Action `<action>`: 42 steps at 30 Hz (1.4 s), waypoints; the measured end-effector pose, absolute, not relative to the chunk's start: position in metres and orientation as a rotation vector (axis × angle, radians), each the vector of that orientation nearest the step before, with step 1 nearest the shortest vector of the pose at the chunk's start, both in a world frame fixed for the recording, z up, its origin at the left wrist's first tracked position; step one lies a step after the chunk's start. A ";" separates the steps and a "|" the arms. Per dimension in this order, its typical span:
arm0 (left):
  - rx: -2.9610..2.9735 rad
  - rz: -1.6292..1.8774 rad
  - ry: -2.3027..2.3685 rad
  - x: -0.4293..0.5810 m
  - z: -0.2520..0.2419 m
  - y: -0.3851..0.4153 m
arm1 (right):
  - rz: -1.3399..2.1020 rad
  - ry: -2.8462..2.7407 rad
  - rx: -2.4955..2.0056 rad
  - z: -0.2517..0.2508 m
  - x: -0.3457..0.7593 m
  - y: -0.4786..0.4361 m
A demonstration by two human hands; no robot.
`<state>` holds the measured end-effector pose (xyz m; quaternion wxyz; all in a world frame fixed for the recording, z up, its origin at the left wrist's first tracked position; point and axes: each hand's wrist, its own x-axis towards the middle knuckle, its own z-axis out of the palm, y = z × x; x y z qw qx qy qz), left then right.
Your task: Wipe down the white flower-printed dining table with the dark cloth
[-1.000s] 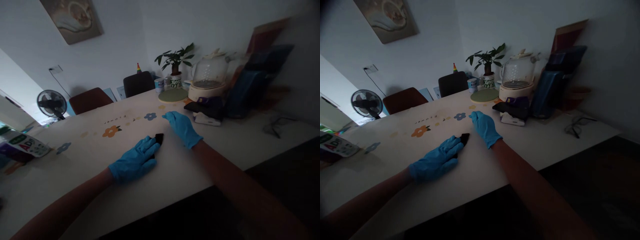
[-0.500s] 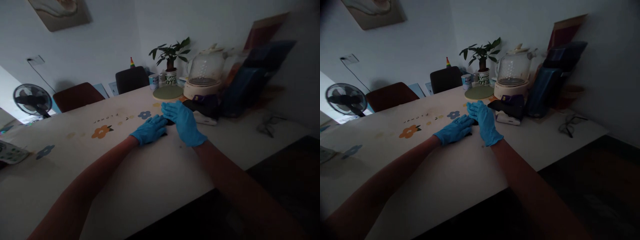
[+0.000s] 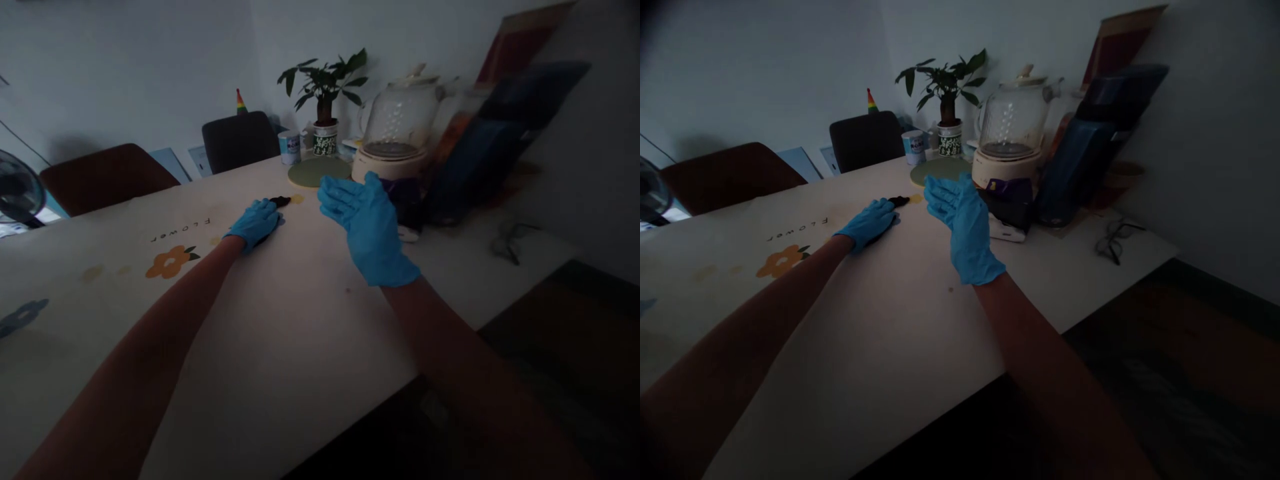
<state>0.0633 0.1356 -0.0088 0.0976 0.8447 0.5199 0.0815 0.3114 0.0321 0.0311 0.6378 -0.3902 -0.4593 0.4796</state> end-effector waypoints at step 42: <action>2.530 0.137 1.544 0.044 -0.005 0.067 | 1.007 -1.094 -0.933 0.020 0.313 0.036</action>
